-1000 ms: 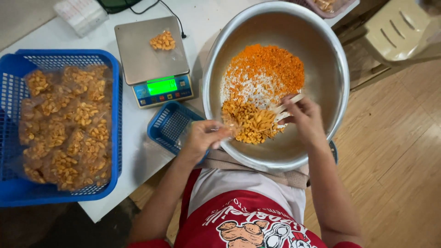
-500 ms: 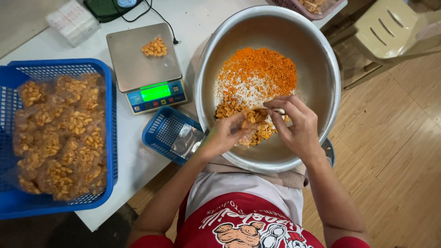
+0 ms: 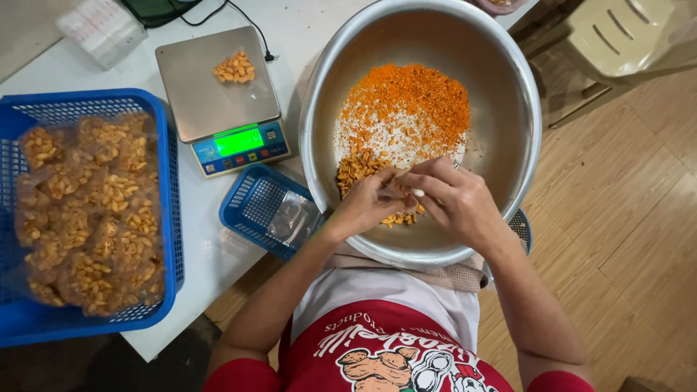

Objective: A person is packing snacks from a large metal bowl into small plastic bags using a spoon, weighing each bag on a digital scale, and then placing the bags into a blue plastic basket.

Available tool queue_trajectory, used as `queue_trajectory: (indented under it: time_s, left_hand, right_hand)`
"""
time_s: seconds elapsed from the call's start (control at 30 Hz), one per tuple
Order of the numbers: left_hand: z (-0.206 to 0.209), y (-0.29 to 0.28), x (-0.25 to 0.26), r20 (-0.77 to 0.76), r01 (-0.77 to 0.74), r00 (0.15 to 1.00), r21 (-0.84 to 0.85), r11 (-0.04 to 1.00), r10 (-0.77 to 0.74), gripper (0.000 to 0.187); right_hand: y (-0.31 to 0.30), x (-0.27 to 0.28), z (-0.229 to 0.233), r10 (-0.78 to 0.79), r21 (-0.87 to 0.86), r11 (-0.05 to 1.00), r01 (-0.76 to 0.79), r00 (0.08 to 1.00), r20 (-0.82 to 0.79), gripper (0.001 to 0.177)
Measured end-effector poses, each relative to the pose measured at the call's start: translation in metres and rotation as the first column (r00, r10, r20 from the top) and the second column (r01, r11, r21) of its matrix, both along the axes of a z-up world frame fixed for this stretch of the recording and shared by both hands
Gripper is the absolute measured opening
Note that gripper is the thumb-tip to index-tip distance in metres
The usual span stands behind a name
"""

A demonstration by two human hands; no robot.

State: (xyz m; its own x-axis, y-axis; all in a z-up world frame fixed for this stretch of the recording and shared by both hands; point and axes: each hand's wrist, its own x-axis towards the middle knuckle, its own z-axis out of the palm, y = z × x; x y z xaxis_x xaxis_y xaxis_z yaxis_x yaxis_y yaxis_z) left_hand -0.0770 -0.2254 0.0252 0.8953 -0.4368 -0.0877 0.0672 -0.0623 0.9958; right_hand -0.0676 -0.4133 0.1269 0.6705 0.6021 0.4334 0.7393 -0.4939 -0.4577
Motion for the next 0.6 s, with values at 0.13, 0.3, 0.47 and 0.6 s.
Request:
queue_trajectory:
  time_s: [0.13, 0.3, 0.47, 0.6]
  left_hand:
    - [-0.002, 0.000, -0.001, -0.008, 0.046, 0.999, 0.069, 0.997, -0.045, 0.044]
    - [-0.019, -0.003, 0.000, -0.055, 0.003, 0.998, -0.093, 0.996, -0.008, 0.040]
    - [-0.015, -0.003, -0.003, -0.042, -0.138, 0.990, 0.016, 0.990, 0.138, 0.032]
    - [-0.024, 0.027, 0.021, 0.233, -0.427, 0.892, 0.152, 0.891, 0.388, 0.030]
  right_hand:
    - [-0.009, 0.002, 0.004, -0.023, 0.029, 0.999, 0.022, 0.999, 0.028, 0.014]
    - [-0.035, 0.012, -0.036, -0.118, 0.135, 0.985, 0.111, 0.992, 0.047, 0.011]
    - [-0.050, 0.011, -0.010, -0.267, 0.135, 0.956, 0.262, 0.964, 0.019, 0.013]
    - [-0.045, 0.011, -0.011, -0.400, 0.074, 0.914, 0.399, 0.917, -0.004, 0.011]
